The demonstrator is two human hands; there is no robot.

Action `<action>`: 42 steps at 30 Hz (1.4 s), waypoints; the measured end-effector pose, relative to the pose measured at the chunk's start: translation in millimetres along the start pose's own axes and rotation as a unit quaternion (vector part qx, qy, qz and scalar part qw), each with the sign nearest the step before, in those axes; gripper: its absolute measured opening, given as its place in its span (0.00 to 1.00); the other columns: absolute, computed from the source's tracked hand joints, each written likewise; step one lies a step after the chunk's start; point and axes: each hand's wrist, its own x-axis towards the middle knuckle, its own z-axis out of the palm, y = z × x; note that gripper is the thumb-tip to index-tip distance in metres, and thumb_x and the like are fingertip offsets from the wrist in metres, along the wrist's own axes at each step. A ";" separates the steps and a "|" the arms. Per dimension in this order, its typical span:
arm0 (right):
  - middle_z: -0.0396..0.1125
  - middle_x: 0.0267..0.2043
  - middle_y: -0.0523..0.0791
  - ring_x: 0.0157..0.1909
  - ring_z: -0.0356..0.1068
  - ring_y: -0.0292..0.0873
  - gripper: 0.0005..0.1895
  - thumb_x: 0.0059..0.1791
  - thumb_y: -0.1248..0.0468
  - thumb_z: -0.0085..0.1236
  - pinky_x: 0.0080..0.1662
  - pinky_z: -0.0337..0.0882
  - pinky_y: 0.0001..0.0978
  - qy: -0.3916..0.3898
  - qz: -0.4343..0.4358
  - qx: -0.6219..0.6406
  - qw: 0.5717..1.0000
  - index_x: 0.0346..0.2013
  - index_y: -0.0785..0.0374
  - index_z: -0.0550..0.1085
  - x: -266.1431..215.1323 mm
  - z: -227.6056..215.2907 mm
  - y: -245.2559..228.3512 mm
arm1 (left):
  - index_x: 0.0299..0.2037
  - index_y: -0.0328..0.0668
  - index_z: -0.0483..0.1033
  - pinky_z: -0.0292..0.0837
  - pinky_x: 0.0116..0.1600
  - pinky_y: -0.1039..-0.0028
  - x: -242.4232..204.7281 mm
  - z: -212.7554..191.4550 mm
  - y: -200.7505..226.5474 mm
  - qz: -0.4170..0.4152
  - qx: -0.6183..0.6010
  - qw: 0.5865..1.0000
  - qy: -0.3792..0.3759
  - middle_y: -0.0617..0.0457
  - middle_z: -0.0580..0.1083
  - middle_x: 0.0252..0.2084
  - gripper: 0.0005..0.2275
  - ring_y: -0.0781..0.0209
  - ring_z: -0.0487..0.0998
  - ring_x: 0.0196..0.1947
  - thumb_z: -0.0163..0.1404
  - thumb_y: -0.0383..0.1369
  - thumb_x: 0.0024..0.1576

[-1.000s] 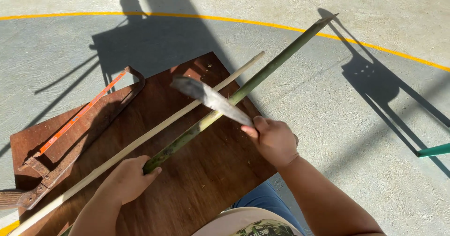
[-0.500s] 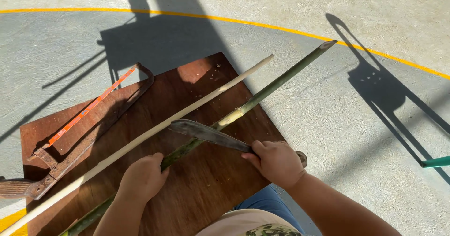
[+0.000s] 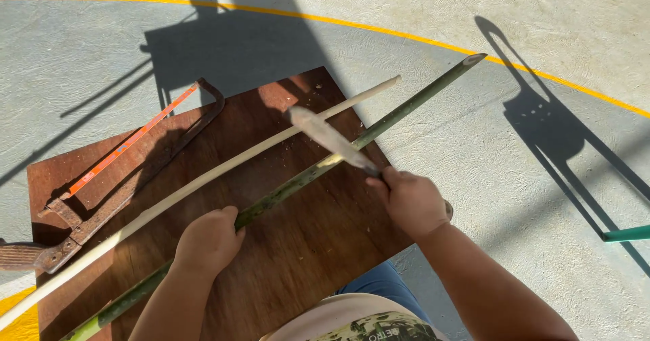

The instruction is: Shaving and shaping a bamboo stalk using a machete.

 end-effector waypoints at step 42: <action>0.71 0.25 0.51 0.31 0.74 0.58 0.25 0.52 0.40 0.47 0.36 0.73 0.53 -0.083 -0.071 -0.006 0.994 0.33 0.60 0.72 -26.4 29.0 -14.1 | 0.42 0.43 0.73 0.77 0.49 0.59 -6.7 5.3 5.6 -0.009 0.000 0.998 0.063 0.48 0.77 0.42 0.10 0.47 0.80 0.46 0.54 0.39 0.58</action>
